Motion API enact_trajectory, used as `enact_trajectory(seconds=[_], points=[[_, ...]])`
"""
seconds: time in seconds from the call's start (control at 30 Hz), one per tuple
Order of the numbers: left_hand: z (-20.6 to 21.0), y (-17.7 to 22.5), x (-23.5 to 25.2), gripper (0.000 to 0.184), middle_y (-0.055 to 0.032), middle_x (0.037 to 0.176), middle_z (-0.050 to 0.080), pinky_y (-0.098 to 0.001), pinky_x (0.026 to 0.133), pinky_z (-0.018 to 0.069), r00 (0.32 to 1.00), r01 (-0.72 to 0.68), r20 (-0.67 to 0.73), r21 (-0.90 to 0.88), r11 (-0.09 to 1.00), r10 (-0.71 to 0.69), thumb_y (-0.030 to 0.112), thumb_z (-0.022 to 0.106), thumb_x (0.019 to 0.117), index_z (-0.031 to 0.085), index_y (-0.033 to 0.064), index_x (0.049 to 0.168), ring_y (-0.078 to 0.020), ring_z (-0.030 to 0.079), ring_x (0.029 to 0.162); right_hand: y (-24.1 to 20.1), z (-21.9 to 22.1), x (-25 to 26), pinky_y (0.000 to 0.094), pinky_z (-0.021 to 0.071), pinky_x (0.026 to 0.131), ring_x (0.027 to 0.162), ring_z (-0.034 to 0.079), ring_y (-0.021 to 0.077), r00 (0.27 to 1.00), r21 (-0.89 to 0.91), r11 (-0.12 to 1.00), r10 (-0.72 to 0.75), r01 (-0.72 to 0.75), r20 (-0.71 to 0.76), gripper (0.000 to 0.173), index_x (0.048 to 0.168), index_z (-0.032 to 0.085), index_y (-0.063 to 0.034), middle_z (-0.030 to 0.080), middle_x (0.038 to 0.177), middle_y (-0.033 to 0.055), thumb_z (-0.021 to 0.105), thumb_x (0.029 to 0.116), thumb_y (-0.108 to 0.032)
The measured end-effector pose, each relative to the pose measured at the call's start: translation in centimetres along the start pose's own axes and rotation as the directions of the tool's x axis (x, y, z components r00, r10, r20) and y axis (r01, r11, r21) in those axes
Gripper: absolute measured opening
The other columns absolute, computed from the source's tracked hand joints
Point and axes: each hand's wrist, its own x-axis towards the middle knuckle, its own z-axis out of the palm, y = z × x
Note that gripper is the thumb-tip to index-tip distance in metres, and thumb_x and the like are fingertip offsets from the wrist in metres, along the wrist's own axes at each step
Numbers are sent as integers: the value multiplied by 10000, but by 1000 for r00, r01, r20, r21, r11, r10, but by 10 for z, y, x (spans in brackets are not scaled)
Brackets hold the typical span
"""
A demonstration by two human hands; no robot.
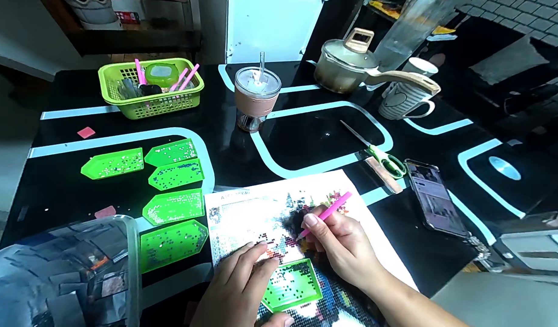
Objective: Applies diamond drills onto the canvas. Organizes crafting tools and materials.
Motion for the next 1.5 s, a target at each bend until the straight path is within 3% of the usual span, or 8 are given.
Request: enact_trajectory(seconds=[0.27, 0.33, 0.4, 0.5, 0.6, 0.77, 1.27, 1.5], points=[[0, 0, -1, 543, -146, 1446, 582, -464, 1107, 441, 1000, -5, 1, 7, 1000, 5, 455, 736, 892, 671, 110, 1306, -345, 515, 1368, -5, -2, -2, 160, 486, 607, 650, 568, 5, 986, -226, 961, -147, 162, 80, 352, 935, 645, -66, 595, 731, -6, 453, 1110, -304], [0, 0, -1, 543, -144, 1454, 576, -462, 1108, 439, 1000, -3, 7, 13, 1000, 3, 456, 727, 899, 666, 112, 1314, -342, 511, 1373, -5, -6, -2, 147, 517, 607, 656, 601, -11, 996, -124, 991, -52, 60, 69, 321, 944, 671, -89, 636, 756, -34, 481, 1100, -295], [0, 0, -1, 544, -144, 1455, 576, -459, 1103, 442, 1000, -3, 6, 16, 1000, 3, 455, 726, 899, 666, 110, 1315, -339, 512, 1373, -5, -10, -3, 172, 555, 610, 651, 644, 18, 994, 93, 990, 105, -106, 12, 276, 951, 687, -127, 681, 767, -42, 499, 1088, -276], [1, 0, -1, 546, -133, 1450, 582, -451, 1102, 445, 1000, -2, 3, 16, 1000, 1, 450, 735, 892, 666, 115, 1317, -333, 514, 1370, -11, -8, -8, 151, 532, 577, 617, 626, 9, 982, 257, 952, 182, -165, -44, 288, 938, 670, -165, 681, 753, -52, 477, 1096, -309], [1, -1, 0, 544, -131, 1444, 588, -454, 1098, 448, 1000, -9, -6, 22, 1000, 9, 446, 740, 886, 667, 115, 1312, -337, 515, 1369, -16, 0, -20, 121, 488, 593, 658, 590, -43, 997, 239, 968, 80, -74, -15, 293, 936, 651, -136, 654, 775, -77, 472, 1103, -297], [1, 0, 0, 546, -131, 1453, 579, -452, 1106, 442, 1000, 0, 1, 10, 1000, 0, 441, 739, 890, 662, 117, 1323, -335, 510, 1374, -10, 5, -29, 112, 466, 613, 675, 561, -47, 998, 146, 988, -59, 54, 24, 318, 933, 619, -63, 607, 769, -33, 446, 1116, -257], [1, 0, -1, 539, -126, 1444, 587, -463, 1106, 442, 1000, -6, -15, 21, 1000, 6, 436, 753, 875, 670, 124, 1306, -331, 516, 1370, -10, 7, -29, 118, 460, 623, 670, 550, -38, 995, 91, 992, -92, 88, 35, 324, 938, 621, -46, 602, 761, -11, 448, 1115, -256], [2, -1, -1, 544, -121, 1448, 584, -448, 1098, 451, 1000, -5, -12, 23, 1000, 5, 450, 741, 881, 666, 132, 1316, -326, 517, 1368, -9, 7, -29, 112, 482, 623, 679, 578, -50, 998, 164, 985, -63, 60, 18, 306, 936, 630, -59, 622, 758, -40, 459, 1112, -243]])
